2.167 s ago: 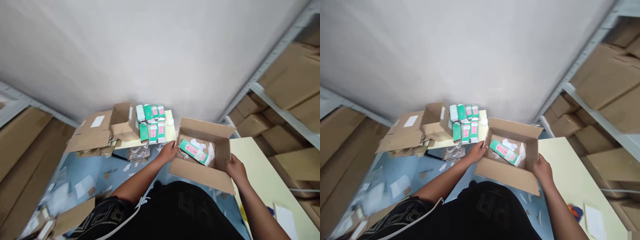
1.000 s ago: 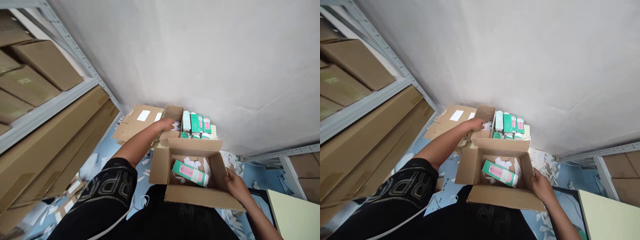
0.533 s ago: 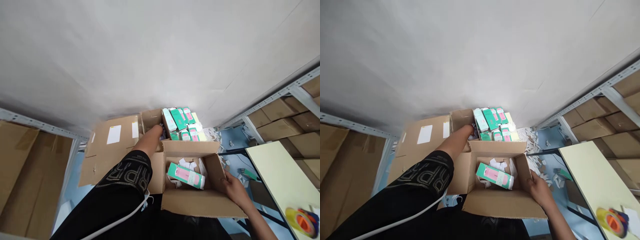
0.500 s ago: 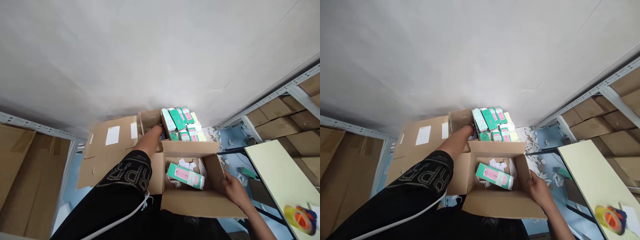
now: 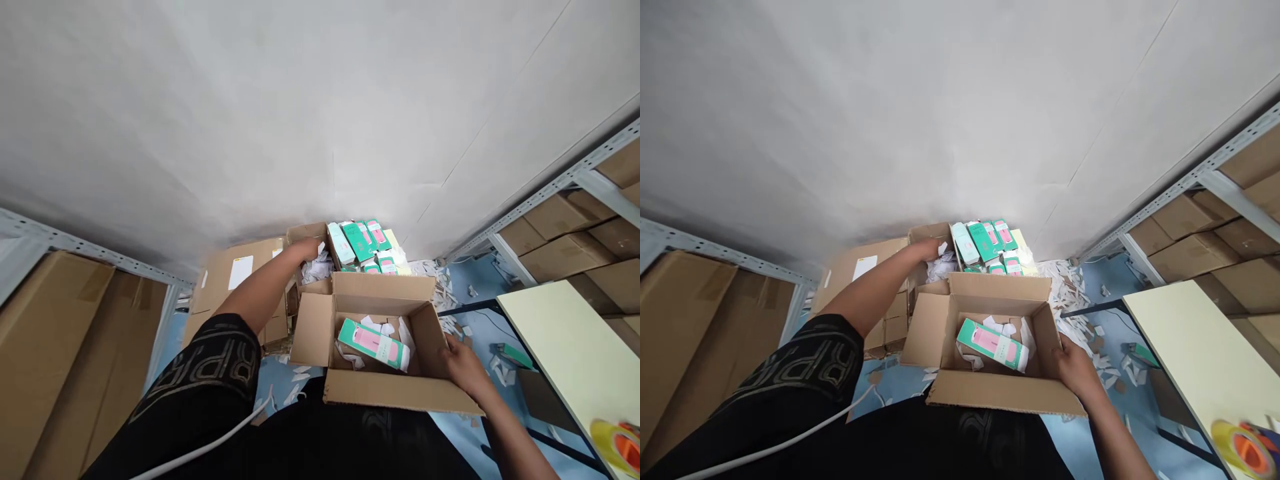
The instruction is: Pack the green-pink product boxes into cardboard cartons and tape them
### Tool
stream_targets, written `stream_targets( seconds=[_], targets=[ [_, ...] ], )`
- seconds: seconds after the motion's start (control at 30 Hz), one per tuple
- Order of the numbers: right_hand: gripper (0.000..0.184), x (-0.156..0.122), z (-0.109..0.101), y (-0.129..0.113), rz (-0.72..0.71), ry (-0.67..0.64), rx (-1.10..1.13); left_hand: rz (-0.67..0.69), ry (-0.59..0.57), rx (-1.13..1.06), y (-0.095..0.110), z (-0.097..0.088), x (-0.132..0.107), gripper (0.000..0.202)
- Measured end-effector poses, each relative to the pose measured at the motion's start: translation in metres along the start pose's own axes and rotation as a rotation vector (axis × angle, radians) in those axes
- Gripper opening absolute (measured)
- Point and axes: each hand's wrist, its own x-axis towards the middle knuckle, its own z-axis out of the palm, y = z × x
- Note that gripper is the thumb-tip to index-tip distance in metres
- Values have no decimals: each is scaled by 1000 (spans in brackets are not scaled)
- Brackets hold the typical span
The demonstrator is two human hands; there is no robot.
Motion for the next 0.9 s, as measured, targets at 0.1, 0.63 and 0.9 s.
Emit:
stream_targets(
  seconds=[0.1, 0.63, 0.9],
  targets=[
    [44, 6, -4, -9, -16, 8, -75, -62, 73, 24, -3, -37, -45, 22],
    [35, -21, 4, -23, 63, 94, -44, 425, -190, -243, 88, 20, -176, 53],
    [40, -77, -22, 20, 198, 285, 152, 377, 270, -258, 93, 39, -165, 49]
  ],
)
